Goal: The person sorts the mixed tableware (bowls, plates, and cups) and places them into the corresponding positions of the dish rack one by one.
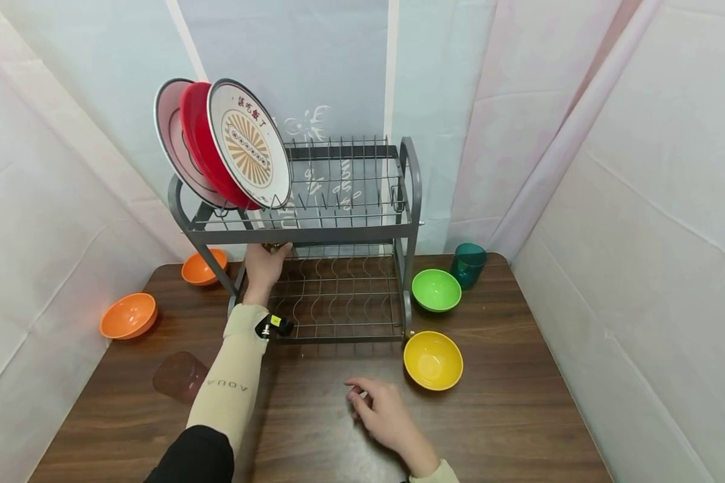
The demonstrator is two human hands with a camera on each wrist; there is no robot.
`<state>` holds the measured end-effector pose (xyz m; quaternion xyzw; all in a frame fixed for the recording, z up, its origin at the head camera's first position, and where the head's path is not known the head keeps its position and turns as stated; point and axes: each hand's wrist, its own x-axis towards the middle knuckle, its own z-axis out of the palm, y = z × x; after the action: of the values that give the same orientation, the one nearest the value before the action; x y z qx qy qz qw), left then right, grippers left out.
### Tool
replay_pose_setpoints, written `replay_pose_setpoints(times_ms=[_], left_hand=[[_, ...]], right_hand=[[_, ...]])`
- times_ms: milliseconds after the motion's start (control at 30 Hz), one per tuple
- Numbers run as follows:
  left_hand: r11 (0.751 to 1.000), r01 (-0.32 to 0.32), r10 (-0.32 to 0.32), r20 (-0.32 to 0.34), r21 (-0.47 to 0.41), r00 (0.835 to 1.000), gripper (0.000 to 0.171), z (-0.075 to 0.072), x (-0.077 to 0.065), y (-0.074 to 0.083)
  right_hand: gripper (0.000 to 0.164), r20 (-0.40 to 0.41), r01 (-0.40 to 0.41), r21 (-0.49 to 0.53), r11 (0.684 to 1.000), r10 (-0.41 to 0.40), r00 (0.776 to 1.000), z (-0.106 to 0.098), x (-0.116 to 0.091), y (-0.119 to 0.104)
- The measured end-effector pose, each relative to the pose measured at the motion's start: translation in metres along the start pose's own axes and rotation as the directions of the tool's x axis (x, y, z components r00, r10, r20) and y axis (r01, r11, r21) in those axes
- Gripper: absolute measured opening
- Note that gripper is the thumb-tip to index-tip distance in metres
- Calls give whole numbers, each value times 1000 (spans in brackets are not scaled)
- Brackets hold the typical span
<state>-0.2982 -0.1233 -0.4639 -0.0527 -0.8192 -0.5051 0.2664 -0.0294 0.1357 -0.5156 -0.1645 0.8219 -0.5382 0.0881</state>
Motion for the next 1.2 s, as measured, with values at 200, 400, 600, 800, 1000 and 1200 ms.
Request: replay_pose_setpoints(times_ms=[200,400,600,800,1000,1200], left_hand=[[997,61,-62,18,48,998,31,5,8,-7],[994,82,-83,11,73,997,29,10,13,-9],[994,32,-32,6,105,999,29,11,13,-7],[995,0,1,-8,100,1000,35,6,8,-4],[998,13,-14,2,68,1000,43,-7,-5,10],[994,99,-100,38,40,994,51,-18,-27,31]], right_hand=[[25,19,7,-23,1000,-7,1000,3,2,1],[26,15,-5,-37,999,6,1000,-2,3,2],[26,3,-12,-43,999,12,1000,-3,1,2],[25,-8,5,-58,998,-6,1000,-6,1,3],[23,-46,5,-82,997,-9,999,-11,2,4],[22,-73,14,-137,990,-25,997,-15,3,4]])
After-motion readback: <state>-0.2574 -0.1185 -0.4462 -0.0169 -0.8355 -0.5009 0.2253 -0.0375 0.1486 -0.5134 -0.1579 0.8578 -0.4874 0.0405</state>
